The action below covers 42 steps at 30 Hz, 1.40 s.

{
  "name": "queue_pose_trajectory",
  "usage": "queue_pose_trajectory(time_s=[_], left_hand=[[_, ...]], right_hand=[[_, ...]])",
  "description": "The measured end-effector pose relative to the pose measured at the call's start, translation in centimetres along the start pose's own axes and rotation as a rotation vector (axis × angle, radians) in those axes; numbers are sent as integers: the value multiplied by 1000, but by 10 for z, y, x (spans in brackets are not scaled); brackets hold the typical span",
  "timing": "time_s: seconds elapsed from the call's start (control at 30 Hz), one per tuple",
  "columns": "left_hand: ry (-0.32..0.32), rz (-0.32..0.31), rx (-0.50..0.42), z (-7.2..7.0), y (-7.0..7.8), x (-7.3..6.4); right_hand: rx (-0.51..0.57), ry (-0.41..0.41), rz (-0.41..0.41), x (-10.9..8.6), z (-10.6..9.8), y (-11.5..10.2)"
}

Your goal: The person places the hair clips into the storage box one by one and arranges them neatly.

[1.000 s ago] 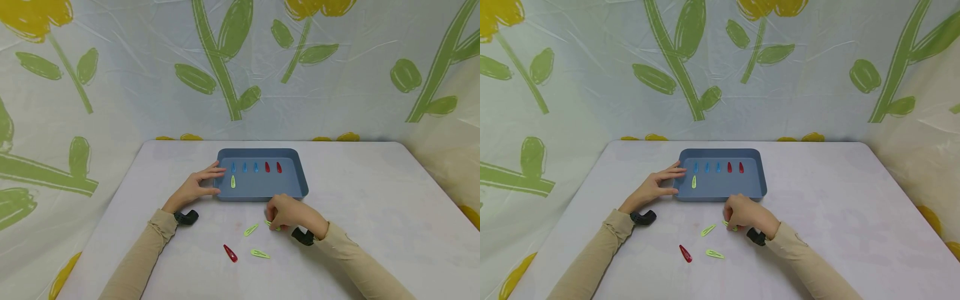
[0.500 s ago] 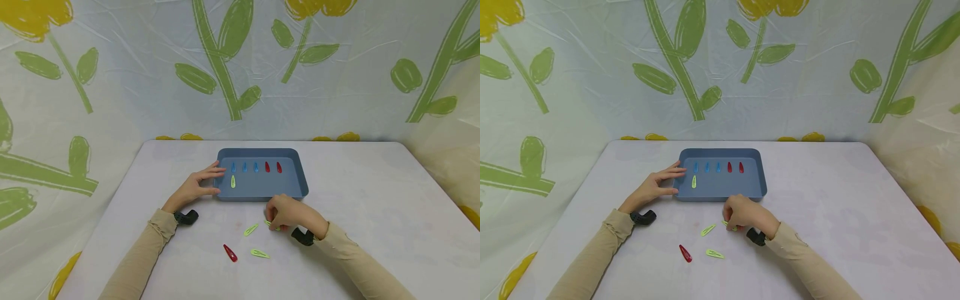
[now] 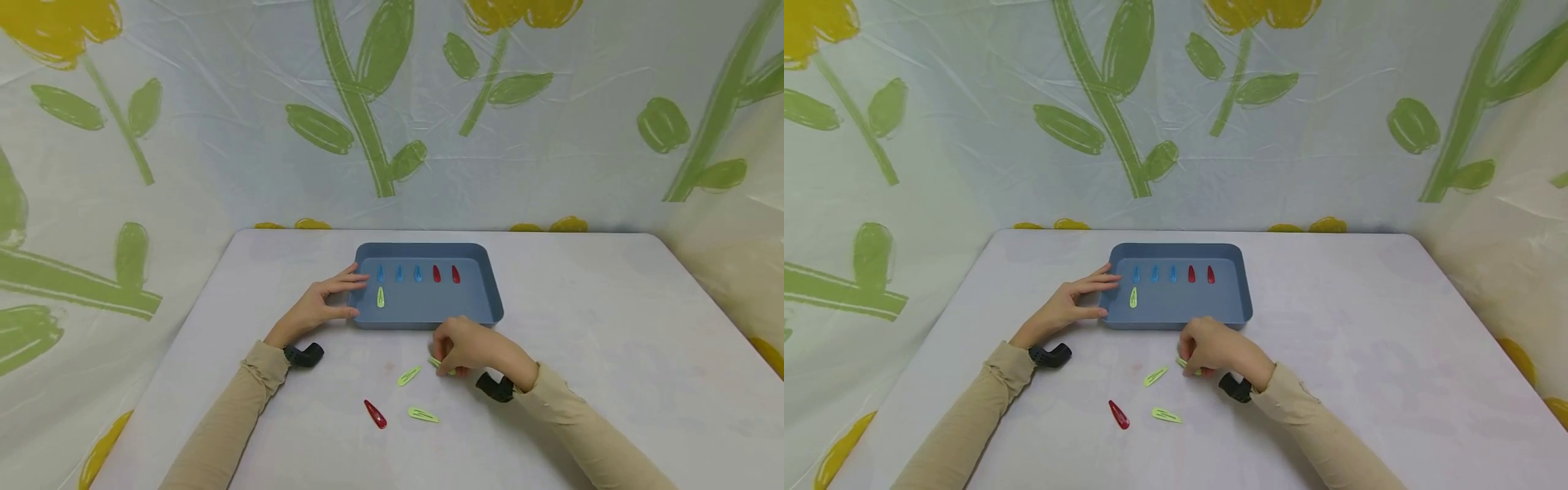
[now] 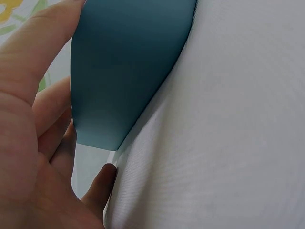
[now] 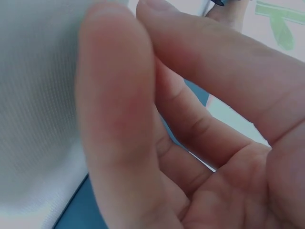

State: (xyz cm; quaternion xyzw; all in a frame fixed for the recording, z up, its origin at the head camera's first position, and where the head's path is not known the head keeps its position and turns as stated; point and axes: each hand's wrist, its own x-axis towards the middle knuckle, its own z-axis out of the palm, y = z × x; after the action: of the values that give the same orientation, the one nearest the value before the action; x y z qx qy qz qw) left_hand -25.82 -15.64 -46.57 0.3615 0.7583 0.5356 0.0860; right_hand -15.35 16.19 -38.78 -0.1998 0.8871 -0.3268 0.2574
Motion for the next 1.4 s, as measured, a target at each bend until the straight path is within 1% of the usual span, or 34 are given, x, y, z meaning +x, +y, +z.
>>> queue_pose_trajectory(time_s=[0.07, 0.27, 0.43, 0.8, 1.23, 1.4], left_hand=[[-5, 5, -5, 0, 4, 0], [-24, 2, -22, -1, 26, -1], [-21, -5, -19, -1, 32, -2], [-22, -8, -40, -3, 31, 0], [-28, -5, -34, -7, 30, 3], [-32, -5, -28, -9, 28, 5]], right_hand=[[10, -4, -7, -1, -2, -1], [22, -3, -34, -2, -8, -2], [39, -2, -59, -1, -13, -5], [53, 3, -102, 4, -24, -16], [114, 14, -122, 11, -37, -31], [153, 28, -123, 13, -43, -35]])
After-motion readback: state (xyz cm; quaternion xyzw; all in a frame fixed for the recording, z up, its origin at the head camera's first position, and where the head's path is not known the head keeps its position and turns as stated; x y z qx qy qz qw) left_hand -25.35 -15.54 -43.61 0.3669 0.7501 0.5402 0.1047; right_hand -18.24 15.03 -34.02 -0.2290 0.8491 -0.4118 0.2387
